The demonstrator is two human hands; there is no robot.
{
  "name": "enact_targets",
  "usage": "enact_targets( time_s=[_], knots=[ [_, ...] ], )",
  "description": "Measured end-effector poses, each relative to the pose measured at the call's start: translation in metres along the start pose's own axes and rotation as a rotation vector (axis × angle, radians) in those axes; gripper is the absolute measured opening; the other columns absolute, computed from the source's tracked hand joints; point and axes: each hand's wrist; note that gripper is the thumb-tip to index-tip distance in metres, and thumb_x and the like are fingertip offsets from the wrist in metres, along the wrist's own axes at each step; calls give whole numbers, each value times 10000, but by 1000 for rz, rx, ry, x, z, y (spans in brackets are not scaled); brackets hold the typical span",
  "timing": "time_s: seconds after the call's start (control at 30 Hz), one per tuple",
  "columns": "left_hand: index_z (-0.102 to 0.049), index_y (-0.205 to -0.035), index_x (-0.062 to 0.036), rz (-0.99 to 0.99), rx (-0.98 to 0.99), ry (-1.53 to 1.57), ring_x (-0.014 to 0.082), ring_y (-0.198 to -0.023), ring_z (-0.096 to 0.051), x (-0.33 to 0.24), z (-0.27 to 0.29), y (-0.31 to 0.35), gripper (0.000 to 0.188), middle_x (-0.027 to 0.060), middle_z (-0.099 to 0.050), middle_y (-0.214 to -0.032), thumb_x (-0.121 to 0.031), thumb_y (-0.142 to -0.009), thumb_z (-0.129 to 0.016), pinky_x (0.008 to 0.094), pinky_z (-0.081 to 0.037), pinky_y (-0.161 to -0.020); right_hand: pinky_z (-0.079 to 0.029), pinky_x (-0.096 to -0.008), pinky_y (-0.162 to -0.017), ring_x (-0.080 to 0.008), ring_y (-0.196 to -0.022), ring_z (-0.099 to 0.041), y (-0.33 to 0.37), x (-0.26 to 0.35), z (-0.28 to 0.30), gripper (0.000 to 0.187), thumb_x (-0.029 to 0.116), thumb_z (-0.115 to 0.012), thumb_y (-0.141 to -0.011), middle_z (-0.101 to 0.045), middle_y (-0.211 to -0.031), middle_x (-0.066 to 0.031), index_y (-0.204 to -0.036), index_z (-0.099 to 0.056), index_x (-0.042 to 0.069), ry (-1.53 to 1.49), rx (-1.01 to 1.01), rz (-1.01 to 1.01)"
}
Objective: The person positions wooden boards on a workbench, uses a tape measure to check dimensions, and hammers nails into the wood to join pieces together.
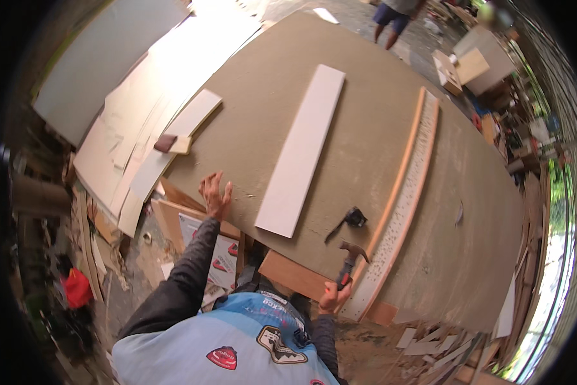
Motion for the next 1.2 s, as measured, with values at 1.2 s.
enact_targets(
  time_s=[1.2],
  knots=[
    [-503, -1300, -59, 140, 198, -192, 328, -1311, -360, 37, 12, -58, 531, 151, -441, -1304, -265, -834, -651, 491, -240, -1093, -516, -413, -844, -291, -986, -629, -125, -4, -76, 373, 265, -652, -906, -622, -1078, -170, -1175, -579, 16, 812, -185, 180]
  ],
)
Point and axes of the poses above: each hand's wrist, its own y-axis away from the middle knuckle, its own z-axis out of the back of the hand, x = y × z
